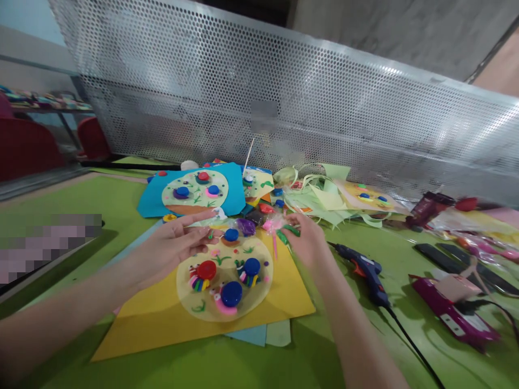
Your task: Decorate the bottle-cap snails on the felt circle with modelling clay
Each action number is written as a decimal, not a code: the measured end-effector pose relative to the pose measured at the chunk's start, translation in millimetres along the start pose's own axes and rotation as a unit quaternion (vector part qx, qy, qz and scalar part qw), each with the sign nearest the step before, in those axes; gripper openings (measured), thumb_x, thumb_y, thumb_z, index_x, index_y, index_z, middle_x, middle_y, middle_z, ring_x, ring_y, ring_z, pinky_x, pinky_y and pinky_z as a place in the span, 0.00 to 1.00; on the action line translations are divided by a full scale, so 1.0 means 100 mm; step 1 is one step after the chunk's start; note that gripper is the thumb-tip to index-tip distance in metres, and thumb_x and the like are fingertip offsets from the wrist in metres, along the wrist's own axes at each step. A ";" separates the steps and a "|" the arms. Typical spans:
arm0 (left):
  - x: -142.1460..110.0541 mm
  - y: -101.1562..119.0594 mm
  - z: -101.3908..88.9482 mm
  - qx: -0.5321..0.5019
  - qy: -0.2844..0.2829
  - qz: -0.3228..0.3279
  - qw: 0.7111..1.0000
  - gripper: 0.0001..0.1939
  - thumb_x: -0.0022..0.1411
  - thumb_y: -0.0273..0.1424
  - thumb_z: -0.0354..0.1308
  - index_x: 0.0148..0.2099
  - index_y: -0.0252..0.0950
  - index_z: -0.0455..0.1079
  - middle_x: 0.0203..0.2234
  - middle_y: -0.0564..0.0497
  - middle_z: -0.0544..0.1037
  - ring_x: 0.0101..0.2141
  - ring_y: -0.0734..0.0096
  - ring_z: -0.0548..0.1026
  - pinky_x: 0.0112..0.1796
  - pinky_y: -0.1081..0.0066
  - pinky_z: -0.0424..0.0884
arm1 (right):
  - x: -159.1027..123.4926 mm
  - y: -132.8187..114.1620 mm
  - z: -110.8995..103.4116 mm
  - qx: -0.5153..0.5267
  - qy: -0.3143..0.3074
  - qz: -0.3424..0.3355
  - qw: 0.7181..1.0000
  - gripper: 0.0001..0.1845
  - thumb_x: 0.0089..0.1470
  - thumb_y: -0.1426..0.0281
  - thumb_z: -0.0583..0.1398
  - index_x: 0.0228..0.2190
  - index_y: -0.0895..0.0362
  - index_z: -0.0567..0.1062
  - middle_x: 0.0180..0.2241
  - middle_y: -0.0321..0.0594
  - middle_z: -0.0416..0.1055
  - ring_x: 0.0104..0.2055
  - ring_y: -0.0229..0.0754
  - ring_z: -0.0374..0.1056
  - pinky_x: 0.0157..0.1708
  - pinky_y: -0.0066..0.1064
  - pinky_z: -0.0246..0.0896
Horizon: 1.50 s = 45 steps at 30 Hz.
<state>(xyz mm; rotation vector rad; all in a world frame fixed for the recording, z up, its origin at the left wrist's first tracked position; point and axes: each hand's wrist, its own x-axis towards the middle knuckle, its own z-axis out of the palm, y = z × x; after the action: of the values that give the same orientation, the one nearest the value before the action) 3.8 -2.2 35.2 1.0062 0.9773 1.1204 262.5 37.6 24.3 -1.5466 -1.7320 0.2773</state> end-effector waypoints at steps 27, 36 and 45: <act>-0.06 0.06 0.00 0.149 -0.037 0.087 0.984 0.31 0.45 0.32 0.68 0.52 0.34 0.62 0.21 0.59 0.73 0.25 0.73 0.72 0.28 0.73 0.66 | -0.03 -0.05 0.02 0.001 -0.095 -0.004 0.995 0.10 0.45 0.71 0.61 0.34 0.56 0.75 0.34 0.44 0.75 0.37 0.49 0.72 0.38 0.42 0.66; -0.21 -0.01 0.06 0.298 -0.024 0.200 0.933 0.29 0.55 0.34 0.62 0.58 0.43 0.59 0.29 0.56 0.81 0.39 0.65 0.74 0.46 0.67 0.64 | -0.34 -0.49 0.11 0.204 -0.180 -0.108 0.956 0.13 0.48 0.68 0.61 0.39 0.52 0.72 0.38 0.40 0.73 0.43 0.45 0.69 0.41 0.37 0.67; -0.23 0.02 0.05 0.345 0.069 0.277 0.894 0.31 0.56 0.37 0.60 0.60 0.42 0.56 0.30 0.55 0.81 0.45 0.64 0.72 0.47 0.68 0.64 | -0.41 -0.59 0.19 0.305 -0.185 -0.066 0.932 0.14 0.45 0.71 0.62 0.37 0.53 0.71 0.35 0.39 0.72 0.39 0.42 0.69 0.39 0.35 0.67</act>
<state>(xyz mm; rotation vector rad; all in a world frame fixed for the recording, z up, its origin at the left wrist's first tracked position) 4.5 -25.5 40.4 1.8898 1.2852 1.3464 204.3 -7.8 31.6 -0.9543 -1.7818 0.9884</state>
